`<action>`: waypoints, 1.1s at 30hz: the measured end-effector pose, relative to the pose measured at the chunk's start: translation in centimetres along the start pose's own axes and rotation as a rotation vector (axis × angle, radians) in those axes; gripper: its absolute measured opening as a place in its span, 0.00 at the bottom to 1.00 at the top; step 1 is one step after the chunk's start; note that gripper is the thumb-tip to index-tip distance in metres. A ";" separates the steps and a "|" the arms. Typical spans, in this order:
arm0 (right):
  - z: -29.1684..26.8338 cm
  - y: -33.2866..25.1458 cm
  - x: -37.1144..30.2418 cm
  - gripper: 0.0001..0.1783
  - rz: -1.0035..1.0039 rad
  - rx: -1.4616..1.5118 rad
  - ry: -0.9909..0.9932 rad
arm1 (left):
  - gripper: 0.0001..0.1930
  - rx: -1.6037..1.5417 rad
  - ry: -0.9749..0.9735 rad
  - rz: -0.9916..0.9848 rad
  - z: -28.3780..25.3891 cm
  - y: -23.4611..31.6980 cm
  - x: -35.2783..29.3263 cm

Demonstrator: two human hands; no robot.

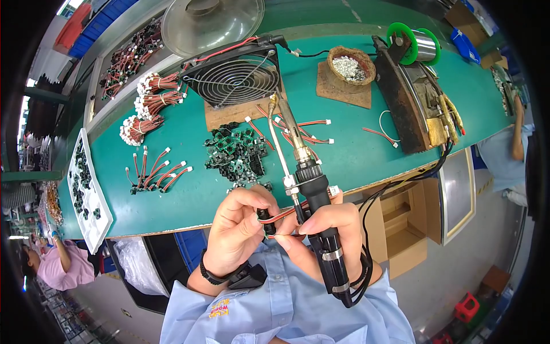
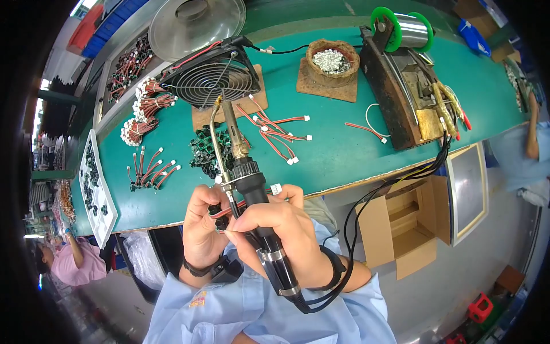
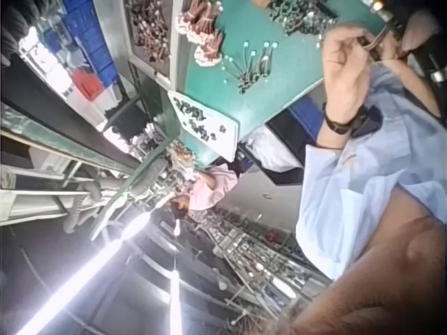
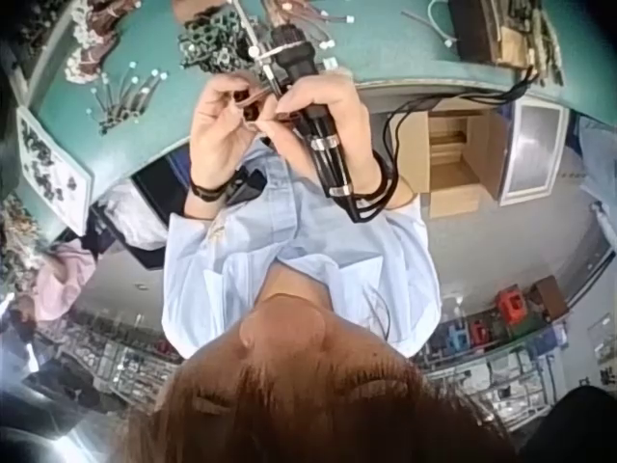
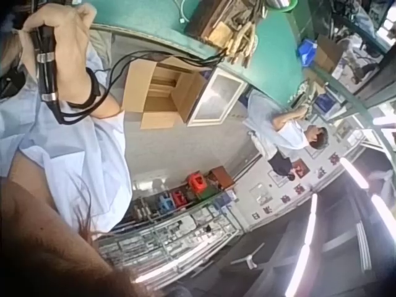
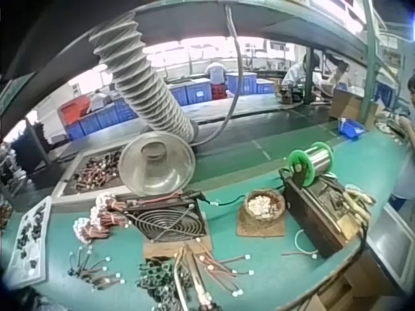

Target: The person solders wires to circuit boards using a soldering iron, handling the items one at a time. They then pick up a bundle of wires, remove a rubber band from them, and place the bundle back onto the work surface before soldering wires to another circuit board.

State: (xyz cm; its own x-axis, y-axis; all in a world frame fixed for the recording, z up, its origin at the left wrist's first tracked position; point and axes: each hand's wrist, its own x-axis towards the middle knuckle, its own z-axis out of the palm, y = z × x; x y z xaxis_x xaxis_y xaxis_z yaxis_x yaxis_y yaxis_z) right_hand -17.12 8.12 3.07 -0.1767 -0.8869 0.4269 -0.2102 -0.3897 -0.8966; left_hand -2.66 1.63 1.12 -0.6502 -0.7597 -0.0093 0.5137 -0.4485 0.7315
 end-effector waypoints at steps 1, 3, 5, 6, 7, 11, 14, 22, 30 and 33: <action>0.0 -0.1 0.1 0.23 0.007 -0.002 -0.002 | 0.09 -0.006 0.005 -0.013 0.0 0.0 0.0; -0.1 -0.4 0.2 0.23 0.021 -0.005 -0.007 | 0.09 -0.011 0.012 -0.024 -0.1 0.0 -0.1; -0.2 -0.5 0.3 0.23 0.024 -0.002 -0.011 | 0.09 -0.034 -0.001 -0.040 -0.2 0.1 0.0; -0.2 -0.6 0.3 0.23 0.028 0.001 -0.015 | 0.09 -0.046 -0.008 -0.049 -0.2 0.1 0.0; -0.2 -0.6 0.3 0.23 0.031 0.004 -0.019 | 0.09 -0.046 -0.007 -0.048 -0.2 0.0 0.0; -0.1 0.0 0.1 0.23 0.020 0.053 -0.026 | 0.09 -0.080 -0.012 -0.046 -0.1 -0.1 0.1; -0.1 -0.2 0.1 0.23 0.046 0.060 -0.029 | 0.09 -0.099 -0.030 -0.075 -0.2 0.0 0.1; -0.3 -0.2 0.2 0.23 0.048 0.064 -0.045 | 0.09 -0.094 -0.012 -0.110 0.0 0.1 0.1; -0.3 -0.2 0.2 0.23 0.027 0.026 -0.052 | 0.09 -0.013 -0.002 -0.058 -0.1 0.1 0.1; -0.2 -0.1 0.2 0.23 0.020 0.031 -0.039 | 0.09 -0.005 -0.002 -0.025 0.0 0.0 0.2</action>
State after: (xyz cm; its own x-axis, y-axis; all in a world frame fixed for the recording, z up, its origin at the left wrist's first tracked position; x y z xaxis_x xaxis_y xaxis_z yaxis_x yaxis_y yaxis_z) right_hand -17.31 7.98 3.28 -0.1425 -0.9035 0.4043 -0.1769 -0.3787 -0.9085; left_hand -2.73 1.49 1.09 -0.6639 -0.7474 -0.0256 0.5002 -0.4693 0.7277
